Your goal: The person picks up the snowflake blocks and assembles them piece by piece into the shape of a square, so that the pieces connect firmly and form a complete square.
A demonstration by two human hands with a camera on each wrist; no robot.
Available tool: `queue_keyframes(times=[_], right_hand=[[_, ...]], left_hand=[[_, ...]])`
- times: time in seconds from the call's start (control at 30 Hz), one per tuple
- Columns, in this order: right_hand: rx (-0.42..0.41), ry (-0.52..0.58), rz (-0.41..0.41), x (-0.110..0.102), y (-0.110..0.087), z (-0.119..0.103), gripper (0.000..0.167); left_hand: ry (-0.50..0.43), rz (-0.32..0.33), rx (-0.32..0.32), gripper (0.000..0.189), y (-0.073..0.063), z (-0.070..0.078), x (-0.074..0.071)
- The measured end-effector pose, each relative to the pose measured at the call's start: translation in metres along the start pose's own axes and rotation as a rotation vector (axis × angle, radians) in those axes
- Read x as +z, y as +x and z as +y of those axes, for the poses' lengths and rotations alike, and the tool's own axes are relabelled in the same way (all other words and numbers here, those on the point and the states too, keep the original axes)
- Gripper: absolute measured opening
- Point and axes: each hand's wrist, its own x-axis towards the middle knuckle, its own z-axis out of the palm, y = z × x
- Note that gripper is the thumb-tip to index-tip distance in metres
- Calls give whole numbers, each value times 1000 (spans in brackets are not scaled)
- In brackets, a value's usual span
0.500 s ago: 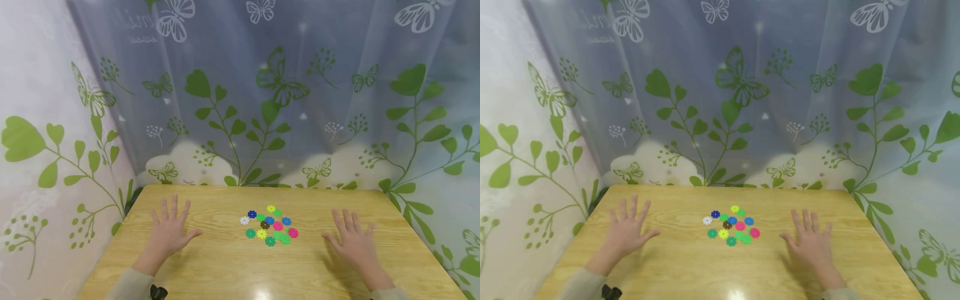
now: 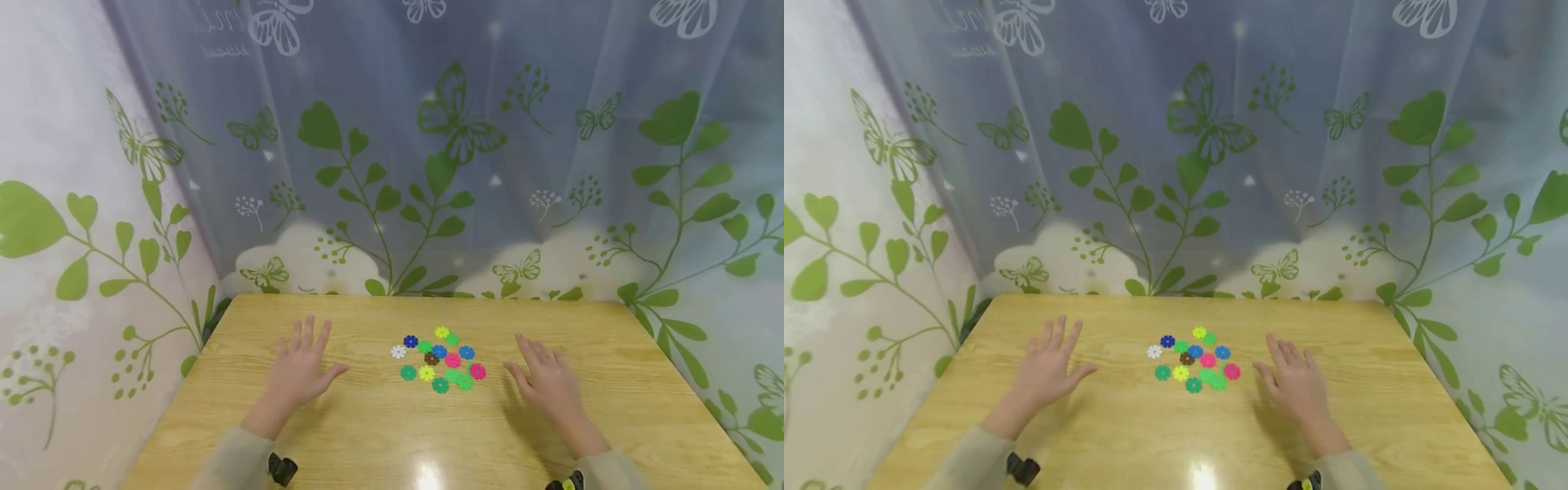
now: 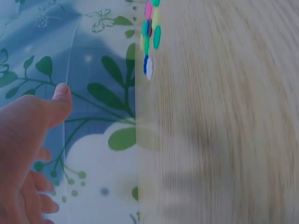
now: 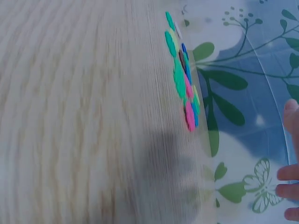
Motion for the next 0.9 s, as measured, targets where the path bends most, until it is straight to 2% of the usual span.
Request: queue_keyframes(times=[0.13,0.23,0.33,0.47,0.6,0.7,0.9], right_hand=[[-61,21,94,9,3,-9,67],[-74,31,94,15,4,-16,57],[-45,48,46,20,5,-24,41],[19,75,-37,27,5,-34,34],[65,120,-112,34,6,-42,26],[101,163,-166,38,7,-49,22],[139,259,-271,48,10,-69,21]], left_hand=[[-46,8,19,80,2,9,5],[-84,19,14,77,3,17,7],[-139,12,-7,74,6,26,10],[-218,-14,-16,71,11,38,14],[-208,-25,42,64,16,49,22],[-199,-9,84,58,20,56,28],[-276,12,99,48,25,68,38]])
